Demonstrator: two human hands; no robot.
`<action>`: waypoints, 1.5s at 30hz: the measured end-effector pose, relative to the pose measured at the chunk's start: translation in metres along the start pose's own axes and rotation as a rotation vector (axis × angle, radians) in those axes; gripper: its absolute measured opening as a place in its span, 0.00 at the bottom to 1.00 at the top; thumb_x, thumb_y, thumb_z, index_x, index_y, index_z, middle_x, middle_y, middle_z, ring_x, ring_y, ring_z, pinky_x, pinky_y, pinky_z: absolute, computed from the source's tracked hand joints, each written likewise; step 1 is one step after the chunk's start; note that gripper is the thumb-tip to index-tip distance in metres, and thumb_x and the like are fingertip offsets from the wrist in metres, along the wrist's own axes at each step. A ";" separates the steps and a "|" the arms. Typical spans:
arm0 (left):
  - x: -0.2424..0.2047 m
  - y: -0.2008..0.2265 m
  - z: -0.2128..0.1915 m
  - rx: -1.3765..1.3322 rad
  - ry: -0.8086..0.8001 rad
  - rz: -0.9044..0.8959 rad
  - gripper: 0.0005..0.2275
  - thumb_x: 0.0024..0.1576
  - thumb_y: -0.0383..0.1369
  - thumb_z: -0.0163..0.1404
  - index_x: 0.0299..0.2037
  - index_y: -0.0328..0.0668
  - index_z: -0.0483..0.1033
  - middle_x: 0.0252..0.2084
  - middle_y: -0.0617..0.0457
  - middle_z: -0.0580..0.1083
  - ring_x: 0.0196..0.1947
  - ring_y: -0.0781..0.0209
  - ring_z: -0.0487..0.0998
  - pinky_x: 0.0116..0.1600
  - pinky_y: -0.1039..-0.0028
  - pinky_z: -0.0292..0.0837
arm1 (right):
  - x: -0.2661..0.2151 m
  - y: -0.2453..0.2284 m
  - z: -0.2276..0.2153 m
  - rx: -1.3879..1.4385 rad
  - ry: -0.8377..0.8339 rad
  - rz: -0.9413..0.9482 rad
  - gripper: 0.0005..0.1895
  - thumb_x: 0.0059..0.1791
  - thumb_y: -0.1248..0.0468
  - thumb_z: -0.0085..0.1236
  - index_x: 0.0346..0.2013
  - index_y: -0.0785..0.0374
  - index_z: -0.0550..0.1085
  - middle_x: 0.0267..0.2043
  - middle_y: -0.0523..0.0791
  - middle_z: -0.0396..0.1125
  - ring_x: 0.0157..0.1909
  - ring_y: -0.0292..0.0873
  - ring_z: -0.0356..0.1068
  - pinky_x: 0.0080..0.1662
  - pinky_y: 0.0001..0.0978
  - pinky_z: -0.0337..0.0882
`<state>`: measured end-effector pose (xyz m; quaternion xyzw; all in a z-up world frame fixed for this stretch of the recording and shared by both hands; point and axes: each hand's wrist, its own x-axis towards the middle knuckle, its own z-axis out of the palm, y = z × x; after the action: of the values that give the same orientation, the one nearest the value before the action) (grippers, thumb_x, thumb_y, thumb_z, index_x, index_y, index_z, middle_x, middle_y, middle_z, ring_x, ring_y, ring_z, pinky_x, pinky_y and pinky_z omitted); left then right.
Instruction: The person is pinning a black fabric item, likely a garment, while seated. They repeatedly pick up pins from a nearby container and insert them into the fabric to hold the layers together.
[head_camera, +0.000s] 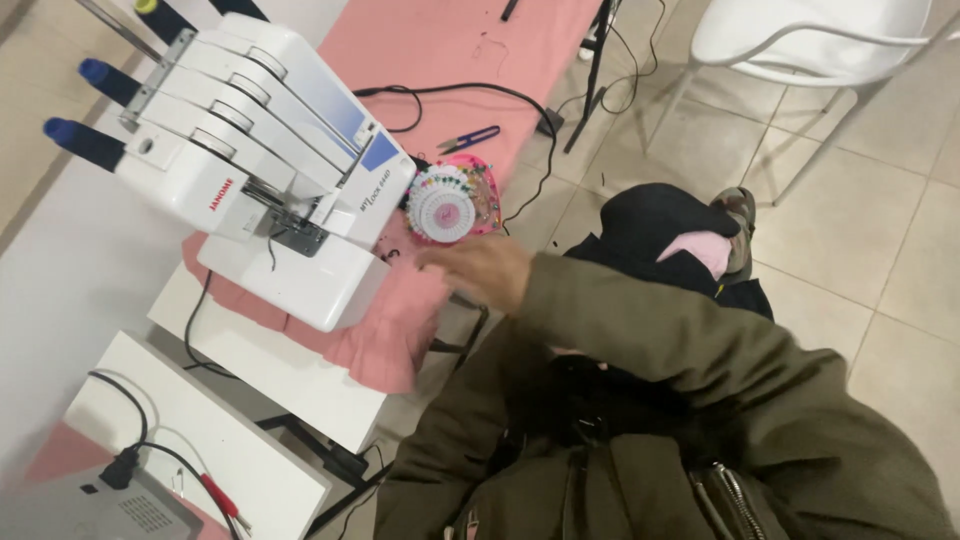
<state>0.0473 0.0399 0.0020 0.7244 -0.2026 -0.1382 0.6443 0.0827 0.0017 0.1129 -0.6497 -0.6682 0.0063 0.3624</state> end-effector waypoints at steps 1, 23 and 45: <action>-0.004 -0.004 0.009 -0.019 -0.001 -0.011 0.11 0.60 0.36 0.59 0.44 0.34 0.82 0.39 0.51 0.83 0.42 0.65 0.82 0.50 0.74 0.76 | -0.007 -0.003 -0.032 0.102 -0.005 0.145 0.21 0.49 0.65 0.60 0.58 0.56 0.74 0.43 0.47 0.75 0.41 0.48 0.75 0.40 0.40 0.75; 0.043 0.085 0.046 -0.358 -0.053 -0.163 0.15 0.59 0.24 0.58 0.55 0.29 0.77 0.48 0.51 0.81 0.49 0.67 0.81 0.59 0.74 0.76 | -0.205 -0.026 -0.173 0.324 0.308 0.518 0.03 0.53 0.75 0.64 0.39 0.70 0.77 0.43 0.52 0.76 0.47 0.45 0.80 0.50 0.33 0.80; 0.108 0.063 0.044 0.424 -0.038 0.088 0.20 0.51 0.42 0.65 0.49 0.39 0.81 0.43 0.43 0.81 0.44 0.52 0.84 0.48 0.69 0.78 | -0.253 0.038 -0.170 0.577 0.346 0.692 0.03 0.50 0.71 0.62 0.35 0.69 0.77 0.35 0.45 0.74 0.35 0.33 0.74 0.37 0.27 0.74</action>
<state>0.1150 -0.0552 0.0648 0.8313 -0.2707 -0.0779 0.4792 0.1721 -0.2917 0.0995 -0.6982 -0.3135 0.2035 0.6106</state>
